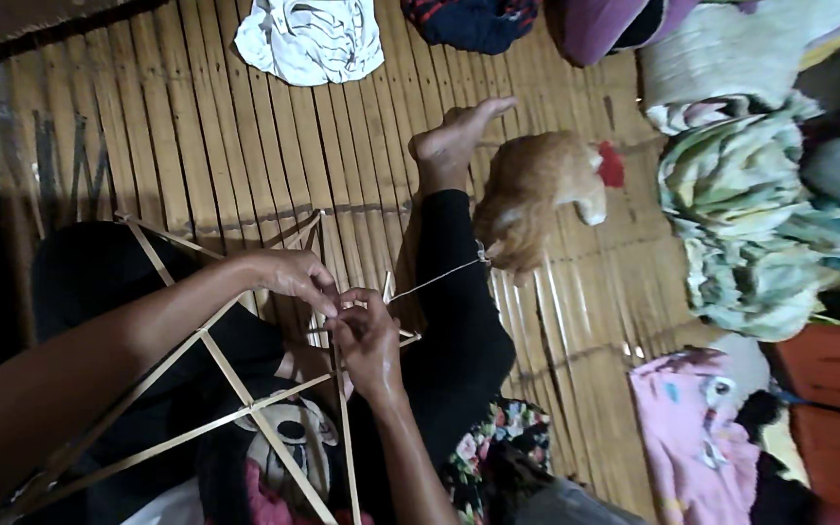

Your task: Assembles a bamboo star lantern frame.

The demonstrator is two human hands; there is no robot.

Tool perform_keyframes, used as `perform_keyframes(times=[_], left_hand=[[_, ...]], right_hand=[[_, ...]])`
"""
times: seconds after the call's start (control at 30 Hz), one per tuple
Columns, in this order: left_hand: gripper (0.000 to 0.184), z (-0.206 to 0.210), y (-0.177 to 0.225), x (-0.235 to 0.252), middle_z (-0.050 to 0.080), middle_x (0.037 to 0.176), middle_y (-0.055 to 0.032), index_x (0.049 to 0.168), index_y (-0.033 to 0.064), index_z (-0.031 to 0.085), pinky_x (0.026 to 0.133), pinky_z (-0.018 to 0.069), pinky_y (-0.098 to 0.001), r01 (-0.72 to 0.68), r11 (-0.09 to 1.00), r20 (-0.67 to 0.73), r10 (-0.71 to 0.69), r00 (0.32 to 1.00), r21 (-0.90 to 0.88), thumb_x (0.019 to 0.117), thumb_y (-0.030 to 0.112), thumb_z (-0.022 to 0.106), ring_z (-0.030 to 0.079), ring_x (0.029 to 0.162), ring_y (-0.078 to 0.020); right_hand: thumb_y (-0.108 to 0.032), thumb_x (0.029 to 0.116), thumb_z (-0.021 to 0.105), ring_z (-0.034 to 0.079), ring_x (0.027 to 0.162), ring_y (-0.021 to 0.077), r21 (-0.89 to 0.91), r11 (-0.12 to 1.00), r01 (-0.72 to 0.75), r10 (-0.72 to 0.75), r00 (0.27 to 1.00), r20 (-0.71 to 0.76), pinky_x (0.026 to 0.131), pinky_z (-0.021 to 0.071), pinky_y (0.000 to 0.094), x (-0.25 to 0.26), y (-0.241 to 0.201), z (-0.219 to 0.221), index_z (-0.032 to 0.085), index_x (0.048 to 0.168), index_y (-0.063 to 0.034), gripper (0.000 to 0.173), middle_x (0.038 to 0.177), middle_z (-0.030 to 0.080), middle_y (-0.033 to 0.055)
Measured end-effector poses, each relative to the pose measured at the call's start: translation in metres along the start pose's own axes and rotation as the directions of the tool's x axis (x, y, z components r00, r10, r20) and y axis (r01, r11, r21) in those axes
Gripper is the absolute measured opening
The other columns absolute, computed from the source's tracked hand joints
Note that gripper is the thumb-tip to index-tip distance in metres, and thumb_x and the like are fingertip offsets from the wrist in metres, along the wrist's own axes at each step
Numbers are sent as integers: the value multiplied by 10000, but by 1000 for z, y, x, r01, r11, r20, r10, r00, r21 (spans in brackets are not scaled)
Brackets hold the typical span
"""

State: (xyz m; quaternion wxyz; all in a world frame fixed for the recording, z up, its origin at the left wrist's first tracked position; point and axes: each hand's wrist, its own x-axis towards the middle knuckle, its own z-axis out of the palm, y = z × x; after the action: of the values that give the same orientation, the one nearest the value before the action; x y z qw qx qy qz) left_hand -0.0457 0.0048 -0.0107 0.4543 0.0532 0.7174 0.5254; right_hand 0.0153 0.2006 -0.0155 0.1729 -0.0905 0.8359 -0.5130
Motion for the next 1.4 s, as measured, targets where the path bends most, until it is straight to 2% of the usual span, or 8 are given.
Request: perform_keyframes(times=[0.3, 0.5, 0.6, 0.83, 0.93, 1.0, 1.13, 1.4], left_hand=[[146, -2, -12, 6, 662, 886, -47, 927, 21, 710, 764, 481, -304, -41, 994, -6, 42, 999, 99, 986, 153, 689, 592, 813, -101], [194, -6, -7, 0, 677, 1041, -90, 1058, -12, 705, 877, 488, -323, -3, 995, 36, -1, 999, 100, 1050, 140, 584, 610, 948, -134], [209, -6, -11, 1, 675, 1090, -109, 1098, -27, 691, 962, 509, -333, 5, 999, 28, -6, 1000, 37, 1054, 143, 578, 637, 1022, -151], [167, -5, -11, 5, 681, 1016, -86, 1122, -3, 670, 866, 552, -308, 33, 999, -55, -31, 998, 24, 1032, 127, 616, 665, 907, -133], [214, -1, -16, 13, 716, 947, -83, 1113, 23, 706, 791, 553, -326, 5, 984, -88, 11, 996, 176, 906, 36, 763, 675, 827, -153], [232, 2, -10, 15, 719, 1021, -103, 1080, 43, 735, 834, 557, -397, 51, 942, -107, -16, 994, 332, 862, -12, 788, 682, 883, -207], [104, 9, -5, 19, 701, 1007, -115, 947, 53, 760, 812, 537, -452, 73, 857, -174, 19, 985, 509, 858, -1, 760, 658, 885, -250], [57, 8, 3, 19, 665, 810, -96, 924, 48, 730, 761, 486, -500, 104, 788, -121, -38, 992, 607, 912, 103, 727, 626, 818, -275]], right_hand=[[23, 909, 654, 652, 661, 35, 0, 1000, -9, 9, 1000, 9, 627, 541, 196, 2, 3, -1, 622, 1186, 40, 279, 848, 728, 57], [-81, 922, 685, 674, 670, 49, -95, 993, -65, 64, 998, -19, 664, 570, 234, -3, 9, -8, 751, 1018, -18, 132, 815, 738, 43], [-94, 918, 690, 633, 643, -9, -85, 996, -41, 36, 998, -60, 652, 543, 191, -6, 17, -13, 764, 932, -24, 103, 771, 723, 4], [-63, 914, 687, 455, 491, -55, -7, 998, -63, 61, 986, -157, 513, 403, 137, -5, 18, -14, 760, 927, -14, 88, 605, 600, -64], [-63, 919, 680, 442, 485, -52, -44, 992, -122, 114, 979, -166, 495, 388, 146, -4, 20, -19, 752, 911, -26, 82, 601, 592, -65], [-78, 924, 685, 459, 486, -40, -65, 984, -166, 154, 975, -158, 502, 404, 161, -5, 21, -21, 755, 906, -35, 84, 600, 598, -59], [-100, 929, 683, 487, 510, -24, -113, 970, -215, 198, 969, -145, 529, 428, 183, -7, 22, -23, 755, 911, -45, 92, 629, 622, -47], [-94, 895, 664, 501, 524, -42, -129, 975, -183, 162, 974, -156, 524, 430, 171, -15, 27, -28, 741, 883, -61, 84, 632, 618, -65]])
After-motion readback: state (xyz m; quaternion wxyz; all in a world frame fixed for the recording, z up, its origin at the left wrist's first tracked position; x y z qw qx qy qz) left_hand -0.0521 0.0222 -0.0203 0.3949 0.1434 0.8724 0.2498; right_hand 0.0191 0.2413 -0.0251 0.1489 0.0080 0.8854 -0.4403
